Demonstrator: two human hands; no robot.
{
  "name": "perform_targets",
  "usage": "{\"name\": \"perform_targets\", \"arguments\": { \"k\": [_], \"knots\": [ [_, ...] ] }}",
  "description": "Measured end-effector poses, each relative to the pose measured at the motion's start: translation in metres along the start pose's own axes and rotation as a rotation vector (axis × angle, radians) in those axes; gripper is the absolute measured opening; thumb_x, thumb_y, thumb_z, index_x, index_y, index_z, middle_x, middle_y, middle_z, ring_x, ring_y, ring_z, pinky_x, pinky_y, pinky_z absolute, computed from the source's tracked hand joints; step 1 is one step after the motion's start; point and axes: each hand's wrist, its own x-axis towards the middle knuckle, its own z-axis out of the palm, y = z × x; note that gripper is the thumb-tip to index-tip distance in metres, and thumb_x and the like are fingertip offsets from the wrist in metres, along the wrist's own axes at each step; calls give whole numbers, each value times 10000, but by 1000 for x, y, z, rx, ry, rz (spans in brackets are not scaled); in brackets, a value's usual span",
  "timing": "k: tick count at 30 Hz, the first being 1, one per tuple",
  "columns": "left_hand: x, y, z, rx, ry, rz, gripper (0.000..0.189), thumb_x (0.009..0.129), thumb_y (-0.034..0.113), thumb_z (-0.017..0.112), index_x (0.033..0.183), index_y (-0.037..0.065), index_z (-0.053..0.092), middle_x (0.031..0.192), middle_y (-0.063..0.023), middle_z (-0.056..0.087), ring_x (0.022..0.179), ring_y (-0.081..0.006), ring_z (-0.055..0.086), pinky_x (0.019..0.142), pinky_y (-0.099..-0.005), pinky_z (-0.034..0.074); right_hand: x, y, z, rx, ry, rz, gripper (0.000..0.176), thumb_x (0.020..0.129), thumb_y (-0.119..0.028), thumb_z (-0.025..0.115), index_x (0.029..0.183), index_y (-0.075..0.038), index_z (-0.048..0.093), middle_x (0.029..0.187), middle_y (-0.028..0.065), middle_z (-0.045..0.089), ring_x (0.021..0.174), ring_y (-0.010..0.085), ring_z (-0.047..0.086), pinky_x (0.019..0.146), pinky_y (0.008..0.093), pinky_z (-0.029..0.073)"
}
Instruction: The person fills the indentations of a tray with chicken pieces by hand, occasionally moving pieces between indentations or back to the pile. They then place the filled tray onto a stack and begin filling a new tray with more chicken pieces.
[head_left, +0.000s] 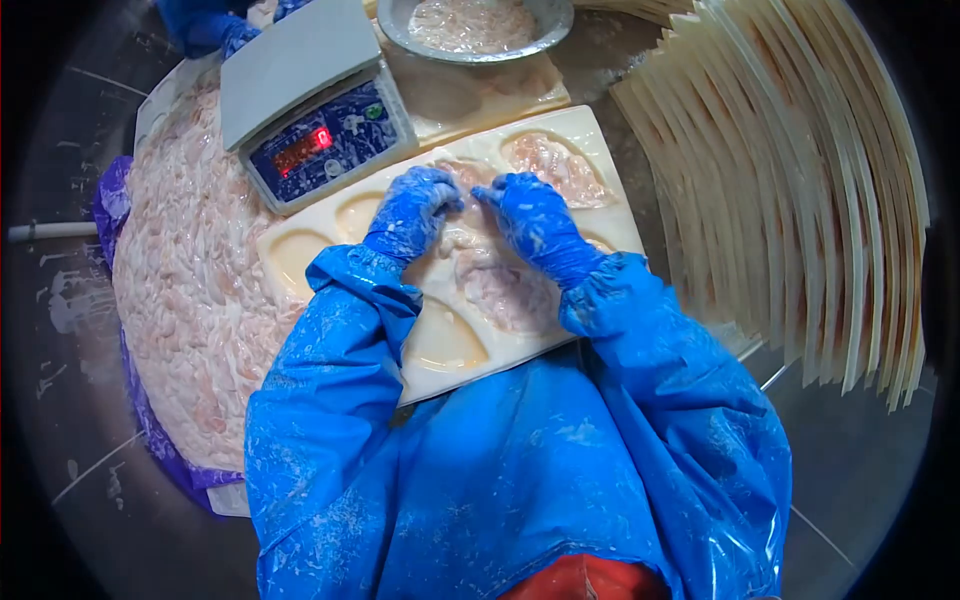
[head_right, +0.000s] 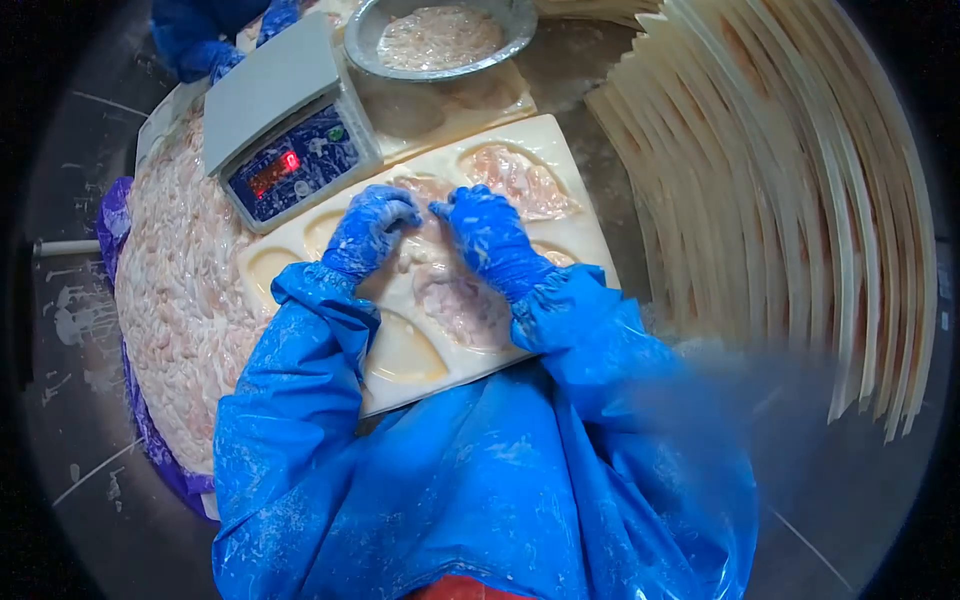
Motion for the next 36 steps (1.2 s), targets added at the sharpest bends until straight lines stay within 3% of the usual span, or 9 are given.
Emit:
{"name": "perform_targets", "arguments": {
  "k": [4, 8, 12, 18, 20, 24, 28, 32, 36],
  "knots": [
    [-20, 0, -1, 110, 67, 25, 119, 670, 56, 638, 786, 81, 646, 871, -111, 621, 859, -327, 569, 785, -411, 458, -25, 2, -17, -29, -367, 131, 321, 821, -157, 581, 1138, -133, 629, 928, 140, 597, 838, 333, 557, 728, 425, 454],
    [-27, 36, -8, 108, 135, -191, 197, 731, 119, 680, 927, 101, 676, 983, -138, 618, 995, -323, 554, 903, -415, 419, -22, -24, -12, 99, 82, -111, 259, 833, -189, 578, 1066, -133, 674, 865, 146, 602, 805, 337, 562, 718, 434, 457],
    [-57, 44, 10, 92, -20, -234, 214, 759, 138, 684, 970, 102, 670, 989, -150, 614, 956, -343, 578, 843, -431, 463, -35, -17, 3, -66, -284, -85, 177, 807, -183, 586, 954, -128, 668, 860, 113, 607, 807, 316, 572, 688, 425, 455],
    [-56, 46, 19, 13, 22, -278, 191, 768, 26, 641, 955, 64, 654, 964, -146, 613, 882, -329, 614, 783, -385, 504, -50, -30, 18, 11, -90, -156, 141, 810, -149, 555, 910, -106, 645, 820, 100, 591, 791, 299, 584, 681, 412, 461],
    [-51, 51, 20, -31, 60, -315, 203, 772, -12, 609, 957, 62, 642, 951, -150, 609, 877, -329, 613, 776, -385, 504, -61, -28, 41, 401, -195, 168, 169, 809, -150, 557, 944, -83, 634, 820, 110, 589, 811, 290, 588, 706, 406, 470],
    [-59, 46, 27, 60, 96, -351, 187, 777, -38, 564, 925, 51, 636, 914, -162, 604, 845, -332, 612, 757, -381, 506, -53, -48, -24, 59, -92, -202, 197, 800, -135, 572, 978, -82, 638, 867, 124, 590, 817, 313, 585, 716, 397, 480],
    [-46, 106, -21, -147, 337, -633, 158, 770, -37, 589, 892, 38, 656, 912, -120, 631, 836, -270, 637, 766, -345, 506, -63, -20, -44, 168, 60, -12, 270, 822, -60, 578, 1076, -112, 653, 953, 135, 603, 915, 320, 584, 802, 386, 484],
    [-94, 86, 70, 122, 31, -360, 158, 808, 49, 642, 960, 46, 682, 961, -102, 637, 967, -265, 600, 827, -374, 479, -73, -15, -33, 333, -141, 75, 325, 817, -33, 584, 1125, -116, 643, 999, 140, 608, 954, 317, 581, 841, 393, 474],
    [-115, 127, 3, 301, 264, -379, 313, 804, 112, 670, 1116, 88, 651, 1124, -108, 606, 1027, -280, 569, 881, -395, 443, -74, -38, -25, 236, -171, 25, 294, 823, -54, 577, 1104, -101, 650, 996, 136, 613, 943, 320, 579, 832, 392, 470]
  ]
}}
